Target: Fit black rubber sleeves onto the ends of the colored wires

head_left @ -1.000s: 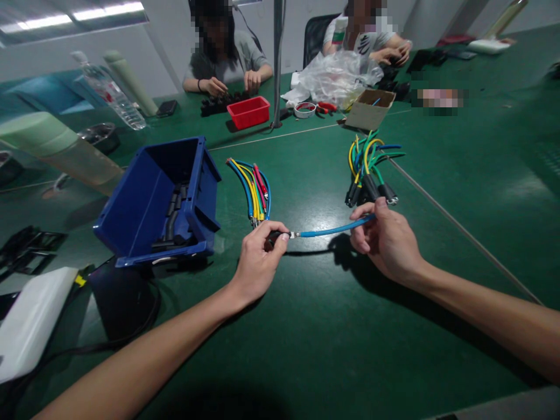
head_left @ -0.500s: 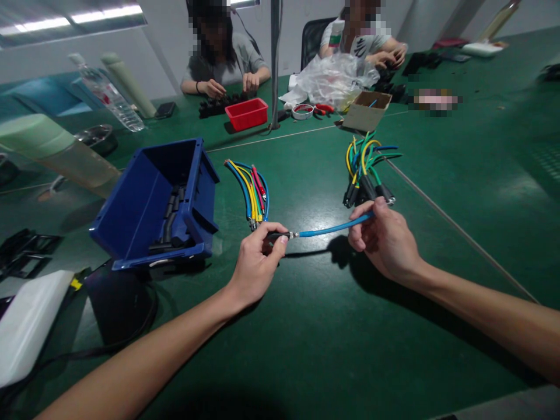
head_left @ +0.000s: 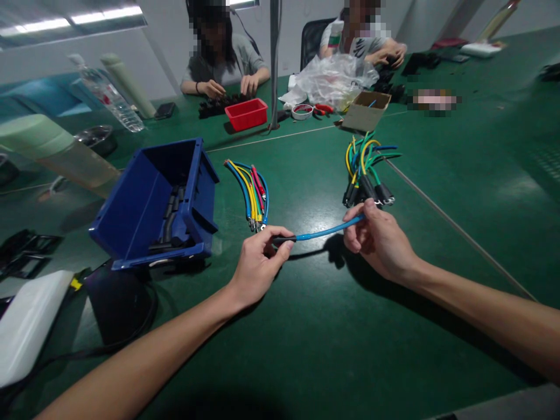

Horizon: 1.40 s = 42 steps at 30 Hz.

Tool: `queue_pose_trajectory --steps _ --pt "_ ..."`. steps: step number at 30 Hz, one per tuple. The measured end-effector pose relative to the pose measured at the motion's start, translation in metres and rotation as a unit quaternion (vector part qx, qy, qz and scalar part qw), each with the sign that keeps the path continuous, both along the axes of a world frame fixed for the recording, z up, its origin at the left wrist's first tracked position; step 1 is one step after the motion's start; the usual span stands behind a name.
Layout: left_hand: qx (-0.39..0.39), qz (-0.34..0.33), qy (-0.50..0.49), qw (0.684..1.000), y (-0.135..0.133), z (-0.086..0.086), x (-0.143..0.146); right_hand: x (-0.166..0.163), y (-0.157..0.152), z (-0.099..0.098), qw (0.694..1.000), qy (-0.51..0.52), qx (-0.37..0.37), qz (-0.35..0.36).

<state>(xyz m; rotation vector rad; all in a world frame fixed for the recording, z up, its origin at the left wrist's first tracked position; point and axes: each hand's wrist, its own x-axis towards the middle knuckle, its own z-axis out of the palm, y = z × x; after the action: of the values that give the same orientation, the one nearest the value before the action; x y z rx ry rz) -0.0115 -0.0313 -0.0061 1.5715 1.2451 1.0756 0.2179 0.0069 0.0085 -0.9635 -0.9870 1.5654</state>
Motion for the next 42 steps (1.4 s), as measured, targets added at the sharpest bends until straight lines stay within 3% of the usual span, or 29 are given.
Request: queue_pose_trajectory --steps 5,15,26,33,42 --pt "-0.01 0.007 -0.021 1.0 0.0011 -0.0018 0.0002 0.0015 0.0 0.0026 0.999 -0.03 0.019 0.005" --pt "0.001 -0.006 -0.016 1.0 0.0 -0.0004 0.0008 0.0043 0.0034 -0.0009 0.993 -0.078 0.064 -0.055" --pt "0.042 -0.006 0.009 0.999 -0.0007 0.0054 0.0023 0.0048 -0.0019 -0.0031 0.996 -0.05 0.074 -0.007" --pt "0.058 -0.003 0.029 0.998 -0.0009 0.0057 0.002 0.0019 -0.0019 -0.0013 0.998 -0.029 0.063 0.009" --pt "0.055 -0.005 0.042 0.998 -0.0024 0.0065 0.004 -0.0015 -0.0012 0.0009 0.999 -0.046 -0.004 -0.01"
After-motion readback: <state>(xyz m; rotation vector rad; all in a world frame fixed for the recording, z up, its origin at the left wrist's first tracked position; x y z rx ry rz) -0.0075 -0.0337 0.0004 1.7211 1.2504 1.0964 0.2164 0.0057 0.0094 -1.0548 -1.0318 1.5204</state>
